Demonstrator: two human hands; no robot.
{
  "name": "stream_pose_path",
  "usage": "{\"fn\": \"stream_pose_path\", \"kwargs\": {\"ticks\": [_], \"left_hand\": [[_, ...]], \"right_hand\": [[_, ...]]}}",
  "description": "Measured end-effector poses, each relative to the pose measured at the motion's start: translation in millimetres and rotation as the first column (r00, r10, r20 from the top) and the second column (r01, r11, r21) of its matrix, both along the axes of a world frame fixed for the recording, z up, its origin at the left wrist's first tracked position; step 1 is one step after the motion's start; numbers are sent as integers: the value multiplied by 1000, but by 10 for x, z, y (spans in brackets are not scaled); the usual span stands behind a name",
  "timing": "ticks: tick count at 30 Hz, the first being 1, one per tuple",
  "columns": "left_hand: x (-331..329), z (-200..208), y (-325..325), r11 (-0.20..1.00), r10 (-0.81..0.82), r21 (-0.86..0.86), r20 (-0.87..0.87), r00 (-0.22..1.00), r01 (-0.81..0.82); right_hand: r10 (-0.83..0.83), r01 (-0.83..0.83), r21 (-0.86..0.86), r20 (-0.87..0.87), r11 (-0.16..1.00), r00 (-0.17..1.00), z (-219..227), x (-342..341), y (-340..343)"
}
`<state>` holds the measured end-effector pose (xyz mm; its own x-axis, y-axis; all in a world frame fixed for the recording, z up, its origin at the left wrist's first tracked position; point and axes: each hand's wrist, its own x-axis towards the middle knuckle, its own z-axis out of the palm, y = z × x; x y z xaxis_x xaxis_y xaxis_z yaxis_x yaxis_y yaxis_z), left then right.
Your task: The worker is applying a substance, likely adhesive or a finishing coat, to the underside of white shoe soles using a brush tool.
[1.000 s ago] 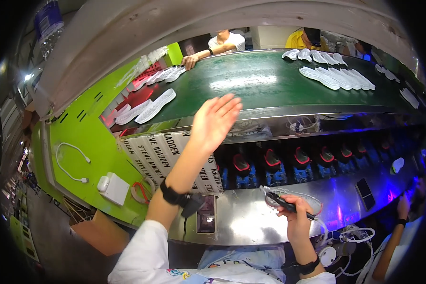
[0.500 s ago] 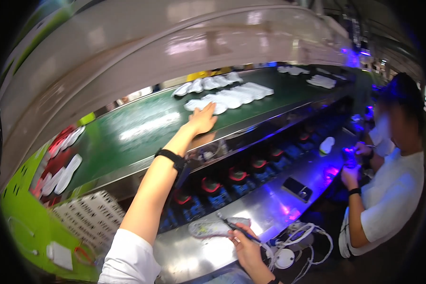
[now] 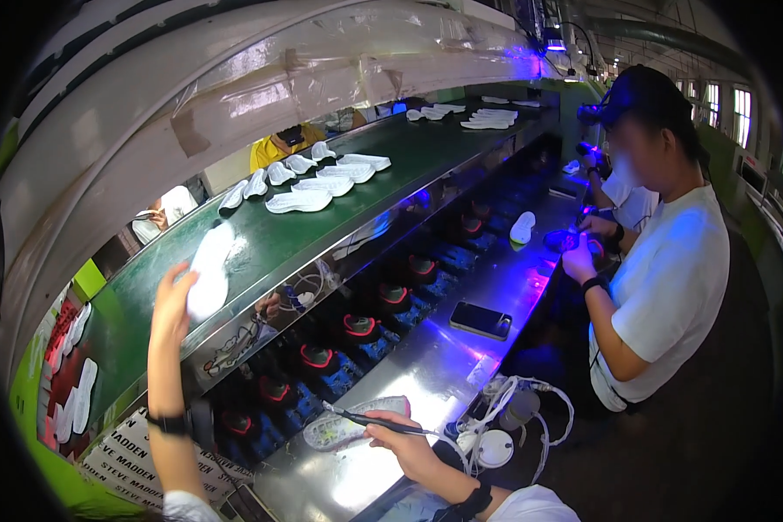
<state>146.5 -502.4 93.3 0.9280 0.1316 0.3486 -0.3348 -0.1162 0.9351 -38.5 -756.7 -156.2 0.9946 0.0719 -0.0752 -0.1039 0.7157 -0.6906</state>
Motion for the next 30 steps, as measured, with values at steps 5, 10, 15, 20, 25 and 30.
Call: {"fn": "stream_pose_path", "kwargs": {"ticks": [5, 10, 15, 20, 25, 30], "left_hand": [[-1647, -1330, 751, 769, -234, -638, -224, 946, 39], [-2166, -3069, 357, 483, -530, -849, -90, 843, 213], [-2229, -3437, 160, 133, -542, -991, -102, 834, -34], [-2302, -3121, 202, 213, -484, -974, -38, 874, 76], [-2246, -2939, 222, -52, -517, -983, 178, 837, 177], [-2126, -3033, 503, 149, -688, -950, 99, 719, 273]], "right_hand": [[124, -101, -127, 188, 987, 974, 83, -128, 123], [599, -343, -575, 343, 743, 723, 257, -292, 610], [336, 346, -665, 676, 662, 656, 49, -252, 999], [346, 216, -739, 526, 638, 777, 261, -261, 1052], [650, -203, -743, 379, 638, 658, 332, -535, 1152], [792, -126, -841, 430, 525, 433, 374, -378, 1044]]}}
